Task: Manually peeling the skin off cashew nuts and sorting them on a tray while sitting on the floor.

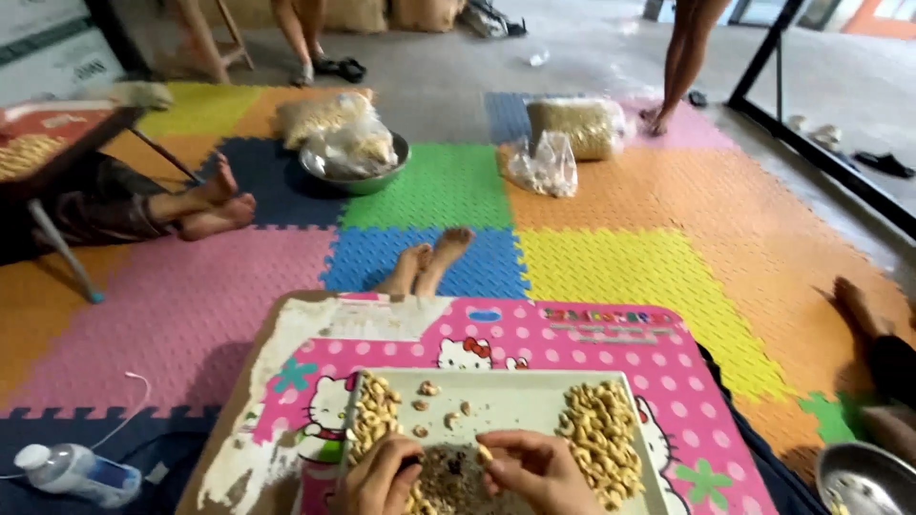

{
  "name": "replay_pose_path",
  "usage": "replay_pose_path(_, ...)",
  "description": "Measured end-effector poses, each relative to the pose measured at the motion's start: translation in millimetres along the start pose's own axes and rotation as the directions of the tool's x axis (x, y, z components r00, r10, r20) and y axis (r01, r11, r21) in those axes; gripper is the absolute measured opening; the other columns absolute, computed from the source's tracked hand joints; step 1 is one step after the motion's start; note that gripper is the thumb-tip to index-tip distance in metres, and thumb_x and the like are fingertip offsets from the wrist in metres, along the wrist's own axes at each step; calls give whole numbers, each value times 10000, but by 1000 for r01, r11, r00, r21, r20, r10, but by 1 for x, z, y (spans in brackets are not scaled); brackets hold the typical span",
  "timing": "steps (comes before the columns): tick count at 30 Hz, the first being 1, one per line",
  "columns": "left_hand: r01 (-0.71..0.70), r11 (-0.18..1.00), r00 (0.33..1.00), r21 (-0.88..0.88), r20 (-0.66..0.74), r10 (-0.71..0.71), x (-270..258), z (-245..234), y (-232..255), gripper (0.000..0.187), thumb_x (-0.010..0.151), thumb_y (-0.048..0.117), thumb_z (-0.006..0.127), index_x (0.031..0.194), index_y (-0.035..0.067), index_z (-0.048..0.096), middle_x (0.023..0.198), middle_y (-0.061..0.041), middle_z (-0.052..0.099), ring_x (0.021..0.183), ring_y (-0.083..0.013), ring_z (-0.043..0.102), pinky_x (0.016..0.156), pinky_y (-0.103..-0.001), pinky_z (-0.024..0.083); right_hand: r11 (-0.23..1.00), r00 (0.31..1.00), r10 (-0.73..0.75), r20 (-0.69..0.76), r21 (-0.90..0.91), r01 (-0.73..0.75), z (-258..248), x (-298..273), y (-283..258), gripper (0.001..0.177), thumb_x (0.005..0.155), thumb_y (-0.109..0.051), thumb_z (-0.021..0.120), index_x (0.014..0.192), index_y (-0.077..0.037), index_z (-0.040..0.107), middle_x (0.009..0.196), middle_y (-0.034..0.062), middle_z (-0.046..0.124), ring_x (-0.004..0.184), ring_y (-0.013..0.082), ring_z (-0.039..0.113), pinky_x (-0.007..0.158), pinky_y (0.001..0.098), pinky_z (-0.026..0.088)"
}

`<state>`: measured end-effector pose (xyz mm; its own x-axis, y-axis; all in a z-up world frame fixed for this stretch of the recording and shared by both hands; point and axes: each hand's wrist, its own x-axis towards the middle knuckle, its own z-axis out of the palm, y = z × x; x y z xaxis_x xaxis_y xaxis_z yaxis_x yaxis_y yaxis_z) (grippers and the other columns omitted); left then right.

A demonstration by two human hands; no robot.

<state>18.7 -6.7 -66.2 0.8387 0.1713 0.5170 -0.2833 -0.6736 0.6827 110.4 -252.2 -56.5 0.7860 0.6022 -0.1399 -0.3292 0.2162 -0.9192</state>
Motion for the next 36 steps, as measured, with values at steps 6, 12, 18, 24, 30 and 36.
replay_pose_path(6,97,995,974,-15,209,-92,13,-18,38,248,827,112,704,1060,187,668,908,-4,767,698,-206,755,613,-351,580,963,976,170,-139,234,-134,15,-1,-14,412,880,115,671,1292,126,687,924,206,689,792,255,643,744,347,537)
replay_pose_path(12,-31,976,987,-216,146,64,53,-30,55,266,981,56,543,1219,61,663,605,50,530,465,-86,431,418,-236,310,949,954,227,-197,265,-172,19,12,-3,375,863,121,654,1224,44,714,962,194,721,880,266,679,864,379,574)
replay_pose_path(18,57,975,962,-215,275,4,42,-44,67,436,871,-33,592,1290,38,690,811,-28,680,560,-125,448,486,-276,365,969,965,203,-166,177,-173,33,0,-1,370,859,81,699,1228,68,728,926,188,771,818,223,721,787,320,606)
replay_pose_path(24,72,959,946,-273,322,21,37,-43,70,503,842,-47,628,1332,67,648,1045,-76,795,482,-105,460,413,-264,370,991,989,97,-115,101,-86,37,-7,6,369,813,126,744,1180,90,739,948,191,785,788,192,715,751,292,603)
replay_pose_path(30,-37,986,940,-165,329,91,32,-41,63,588,866,-38,659,1428,121,589,640,20,607,470,-114,426,425,-296,335,998,995,20,-101,63,-14,38,-7,6,359,807,130,748,1162,76,740,957,212,799,788,205,751,752,289,639)
replay_pose_path(36,-104,988,936,-110,325,135,26,-37,55,588,872,-26,664,1435,121,572,705,11,677,480,-112,498,412,-276,384,1000,995,-13,-100,-8,12,38,-8,6,337,820,105,754,1154,53,752,912,184,802,776,189,752,738,273,636)
